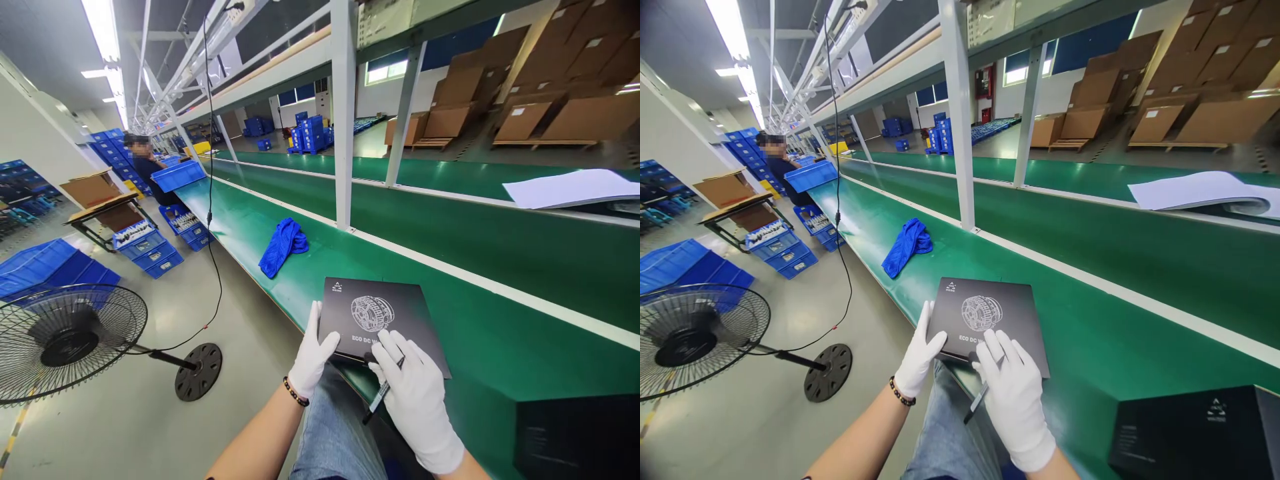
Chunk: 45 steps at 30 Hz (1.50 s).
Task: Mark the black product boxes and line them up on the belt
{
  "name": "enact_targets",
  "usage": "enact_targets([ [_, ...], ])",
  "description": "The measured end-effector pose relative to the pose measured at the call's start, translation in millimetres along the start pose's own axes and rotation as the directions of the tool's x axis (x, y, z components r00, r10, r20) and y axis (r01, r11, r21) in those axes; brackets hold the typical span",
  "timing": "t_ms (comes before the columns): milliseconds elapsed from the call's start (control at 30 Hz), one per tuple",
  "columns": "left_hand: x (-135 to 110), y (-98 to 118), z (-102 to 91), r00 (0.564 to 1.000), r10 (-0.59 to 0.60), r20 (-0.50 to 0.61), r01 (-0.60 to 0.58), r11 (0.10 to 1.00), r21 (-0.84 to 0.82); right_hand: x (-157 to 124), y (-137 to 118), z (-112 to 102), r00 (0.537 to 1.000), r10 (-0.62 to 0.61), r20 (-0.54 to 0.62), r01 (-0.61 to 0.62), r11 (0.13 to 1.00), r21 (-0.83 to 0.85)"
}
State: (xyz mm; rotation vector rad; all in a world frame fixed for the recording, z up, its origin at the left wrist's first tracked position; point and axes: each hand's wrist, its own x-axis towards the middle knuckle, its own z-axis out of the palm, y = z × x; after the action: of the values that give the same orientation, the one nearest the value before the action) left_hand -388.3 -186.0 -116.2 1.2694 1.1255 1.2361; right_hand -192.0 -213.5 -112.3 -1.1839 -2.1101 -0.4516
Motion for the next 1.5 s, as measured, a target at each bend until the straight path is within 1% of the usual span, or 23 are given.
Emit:
enact_targets([
  [100, -1, 1, 1.6, 1.0, -0.011, 0.004, 0.011, 0.999, -0.045, 0, -2, -9, 0.999, -0.032, 0.037, 0.028, 0.994, 0.102],
  [167, -1, 3, 2.0, 0.999, -0.037, 0.02, 0.039, 0.996, -0.081, -3, -1, -12, 0.998, -0.055, 0.026, 0.051, 0.99, 0.131],
  [233, -2, 4, 1.7, 0.997, -0.057, 0.05, 0.062, 0.99, -0.125, -7, 3, -10, 0.997, -0.073, -0.038, 0.078, 0.988, 0.136],
  [300, -2, 6, 1.2, 0.996, -0.05, 0.074, 0.062, 0.984, -0.165, -10, 7, -5, 0.99, -0.077, -0.121, 0.092, 0.988, 0.123],
  [367, -1, 8, 0.9, 0.996, -0.031, 0.081, 0.046, 0.982, -0.184, -10, 10, 1, 0.985, -0.085, -0.148, 0.098, 0.991, 0.088],
  [433, -1, 9, 1.0, 0.997, -0.021, 0.08, 0.036, 0.982, -0.187, -7, 9, 4, 0.992, -0.077, -0.096, 0.081, 0.996, 0.032],
  [500, -1, 10, 1.3, 0.997, -0.025, 0.078, 0.04, 0.98, -0.193, -2, 6, 2, 0.998, -0.043, -0.036, 0.043, 0.999, -0.01],
  [567, -1, 10, 1.5, 0.997, -0.037, 0.075, 0.051, 0.978, -0.203, 2, 3, -2, 1.0, 0.001, 0.011, -0.001, 1.0, -0.015],
  [633, -1, 9, 1.6, 0.996, -0.047, 0.071, 0.061, 0.976, -0.211, 3, 1, -6, 0.999, -0.01, 0.039, 0.01, 1.0, 0.017],
  [733, -1, 9, 1.7, 0.996, -0.043, 0.076, 0.059, 0.974, -0.218, 2, 1, -9, 0.998, -0.047, 0.047, 0.045, 0.998, 0.043],
  [767, -1, 9, 1.8, 0.996, -0.041, 0.081, 0.058, 0.973, -0.222, 2, 1, -8, 0.998, -0.036, 0.042, 0.035, 0.999, 0.037],
  [867, -1, 9, 2.0, 0.995, -0.043, 0.094, 0.065, 0.968, -0.244, 2, 0, -5, 0.999, 0.052, 0.014, -0.052, 0.998, 0.016],
  [933, -1, 10, 1.9, 0.994, -0.046, 0.097, 0.069, 0.966, -0.249, 4, -1, -4, 0.996, 0.086, 0.007, -0.086, 0.996, 0.028],
  [1067, -1, 10, 1.8, 0.994, -0.059, 0.089, 0.08, 0.964, -0.252, 8, -7, -11, 0.986, 0.145, 0.079, -0.152, 0.983, 0.103],
  [1167, -1, 10, 2.1, 0.993, -0.071, 0.092, 0.094, 0.957, -0.276, 9, -9, -16, 0.983, 0.137, 0.118, -0.155, 0.974, 0.162],
  [1233, -2, 10, 2.6, 0.993, -0.066, 0.093, 0.09, 0.955, -0.282, 9, -8, -14, 0.988, 0.133, 0.082, -0.145, 0.976, 0.163],
  [1300, -2, 11, 3.2, 0.995, -0.059, 0.085, 0.081, 0.955, -0.284, 7, -4, -10, 0.992, 0.13, 0.006, -0.13, 0.983, 0.129],
  [1367, -2, 11, 3.9, 0.996, -0.052, 0.076, 0.072, 0.954, -0.292, 5, 0, -4, 0.994, 0.099, -0.056, -0.094, 0.992, 0.084],
  [1500, 0, 10, 4.5, 0.993, -0.058, 0.104, 0.091, 0.932, -0.35, 6, 8, 1, 0.997, 0.018, -0.069, -0.019, 1.0, -0.008],
])
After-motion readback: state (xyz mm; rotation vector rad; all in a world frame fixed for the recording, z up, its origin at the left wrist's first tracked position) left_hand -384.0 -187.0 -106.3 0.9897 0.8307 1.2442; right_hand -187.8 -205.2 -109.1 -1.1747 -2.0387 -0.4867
